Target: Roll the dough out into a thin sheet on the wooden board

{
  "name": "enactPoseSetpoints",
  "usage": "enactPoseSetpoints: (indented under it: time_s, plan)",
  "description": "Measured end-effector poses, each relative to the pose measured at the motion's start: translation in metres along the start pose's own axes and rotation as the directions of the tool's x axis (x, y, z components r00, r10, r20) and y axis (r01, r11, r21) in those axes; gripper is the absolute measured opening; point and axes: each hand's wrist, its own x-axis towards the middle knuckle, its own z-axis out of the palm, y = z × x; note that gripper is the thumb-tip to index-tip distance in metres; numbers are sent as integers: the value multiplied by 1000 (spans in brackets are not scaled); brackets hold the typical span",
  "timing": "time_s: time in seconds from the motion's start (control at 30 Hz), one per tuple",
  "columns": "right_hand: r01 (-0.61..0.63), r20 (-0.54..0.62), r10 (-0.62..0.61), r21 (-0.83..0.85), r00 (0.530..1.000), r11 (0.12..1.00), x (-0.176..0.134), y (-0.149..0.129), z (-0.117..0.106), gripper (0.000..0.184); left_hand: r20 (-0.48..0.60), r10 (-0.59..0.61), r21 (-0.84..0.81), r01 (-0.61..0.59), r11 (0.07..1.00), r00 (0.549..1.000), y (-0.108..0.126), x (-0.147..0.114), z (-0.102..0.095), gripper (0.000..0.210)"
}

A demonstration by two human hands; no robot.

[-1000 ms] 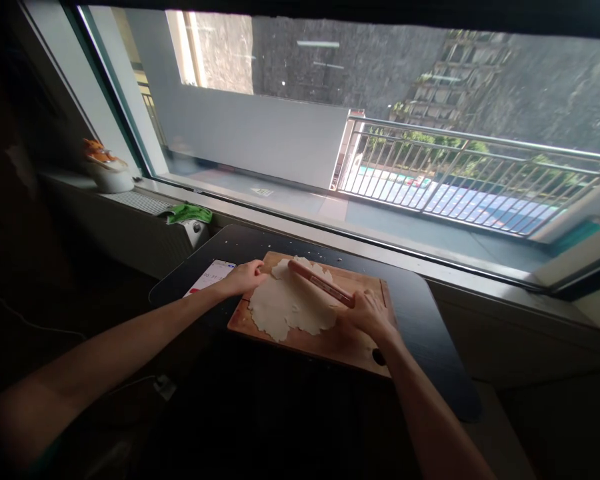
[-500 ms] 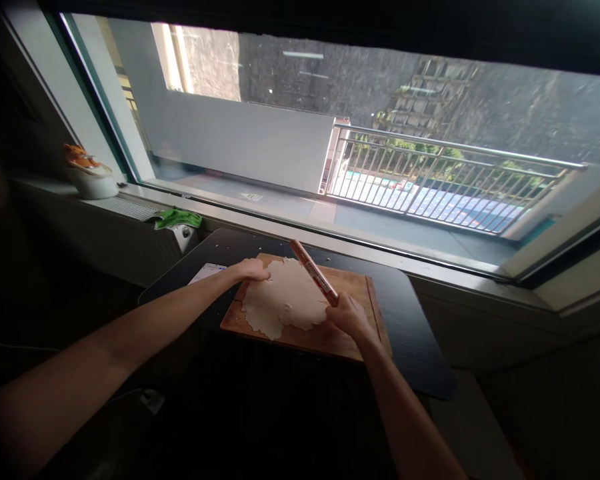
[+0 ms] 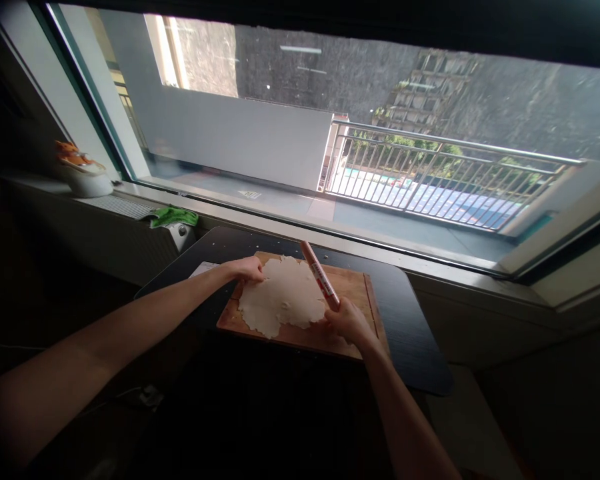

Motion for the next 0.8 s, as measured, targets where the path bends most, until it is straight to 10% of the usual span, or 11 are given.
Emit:
enactPoseSetpoints:
  time_s: [0.3,0.5,0.8]
  plan:
    - [22,-126,-51,-223,991,975,22,1,-3,26,65,51,-63,-47,997,997,4,-12,21,14]
    - [66,-200,-142,-346,969,936,25,-8,1,22,-139,118,196,-90,976,983,33,-7,17,32]
    - [73,-212,-167,-392,963,917,21,-12,19,18,-89,499,353,-442,825,862,35,33,51,60]
